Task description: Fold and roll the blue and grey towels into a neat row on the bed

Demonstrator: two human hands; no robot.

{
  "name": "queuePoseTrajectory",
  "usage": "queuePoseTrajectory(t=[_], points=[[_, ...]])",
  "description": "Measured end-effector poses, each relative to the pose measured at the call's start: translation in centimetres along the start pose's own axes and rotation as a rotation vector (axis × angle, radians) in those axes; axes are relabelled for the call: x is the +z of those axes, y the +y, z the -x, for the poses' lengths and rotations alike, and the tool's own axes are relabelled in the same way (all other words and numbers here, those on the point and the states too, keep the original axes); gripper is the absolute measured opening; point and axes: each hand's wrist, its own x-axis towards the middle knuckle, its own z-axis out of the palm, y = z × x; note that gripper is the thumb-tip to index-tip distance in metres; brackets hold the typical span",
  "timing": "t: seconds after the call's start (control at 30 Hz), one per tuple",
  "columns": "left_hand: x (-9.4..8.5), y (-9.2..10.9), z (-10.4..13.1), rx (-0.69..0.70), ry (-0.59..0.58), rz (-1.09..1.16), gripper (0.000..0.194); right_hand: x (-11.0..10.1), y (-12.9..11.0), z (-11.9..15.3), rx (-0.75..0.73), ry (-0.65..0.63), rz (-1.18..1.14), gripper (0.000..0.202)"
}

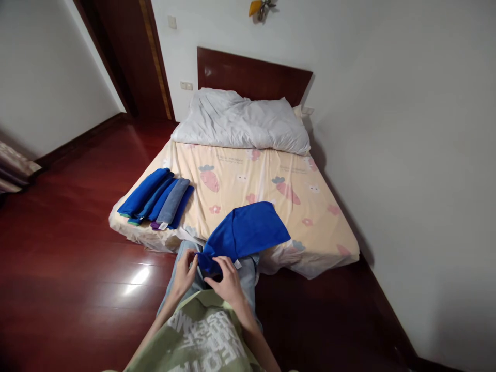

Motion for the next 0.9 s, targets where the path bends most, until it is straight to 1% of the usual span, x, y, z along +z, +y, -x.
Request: queuePoseTrajectory(t=[0.03,0.1,0.17,0.27,0.3,0.37,0.43,0.47,0.53,0.6,0.67,0.7,0.8,0.9], points=[[0.1,-0.1,0.2,-0.004,0.000,-0.020,0.027,1.2,-0.1,0.3,0.005,0.019,0.002,0.048],[0.2,-0.4,0.6,-0.015,-0.007,-0.065,0.029,3.1,0.1,0.6,0.010,0.076,0.002,0.033],[-0.1,-0.5,0.9,-0.025,-0.036,-0.105,0.032,3.8,0.5,0.6,0.005,0.125,0.003,0.021],[-0.7,-0.7,1.1,-0.030,-0.057,-0.160,0.036,3.0,0.9,0.1,-0.017,0.185,0.013,0.024],[-0.8,-0.7,1.1,-0.029,-0.042,-0.174,0.037,2.5,0.8,0.0,-0.025,0.210,0.018,0.025],[-1.1,-0.6,1.0,-0.015,0.027,-0.196,0.037,1.7,0.4,-0.3,-0.046,0.256,0.030,0.025],[-1.4,-0.4,0.9,0.049,0.091,-0.194,0.030,1.3,-0.3,-0.5,-0.077,0.275,0.046,0.024],[-1.5,-0.2,0.8,0.106,0.096,-0.181,0.026,1.3,-0.7,-0.6,-0.097,0.274,0.053,0.022],[-1.9,0.4,0.7,0.243,0.036,-0.147,0.024,1.3,-1.5,-0.9,-0.150,0.249,0.059,0.020],[-2.2,1.0,0.7,0.371,-0.073,-0.127,0.028,1.3,-2.2,-1.5,-0.208,0.215,0.056,0.020],[-2.6,1.5,0.8,0.451,-0.139,-0.137,0.029,1.2,-2.8,-2.1,-0.257,0.186,0.053,0.023],[-2.7,1.7,0.9,0.477,-0.144,-0.153,0.029,1.2,-2.9,-2.4,-0.271,0.177,0.053,0.025],[-3.0,2.1,1.1,0.494,-0.076,-0.230,0.023,1.2,-3.0,-2.8,-0.275,0.160,0.061,0.029],[-3.5,2.4,1.0,0.451,0.011,-0.273,0.016,1.5,-2.0,-2.6,-0.227,0.149,0.081,0.035]])
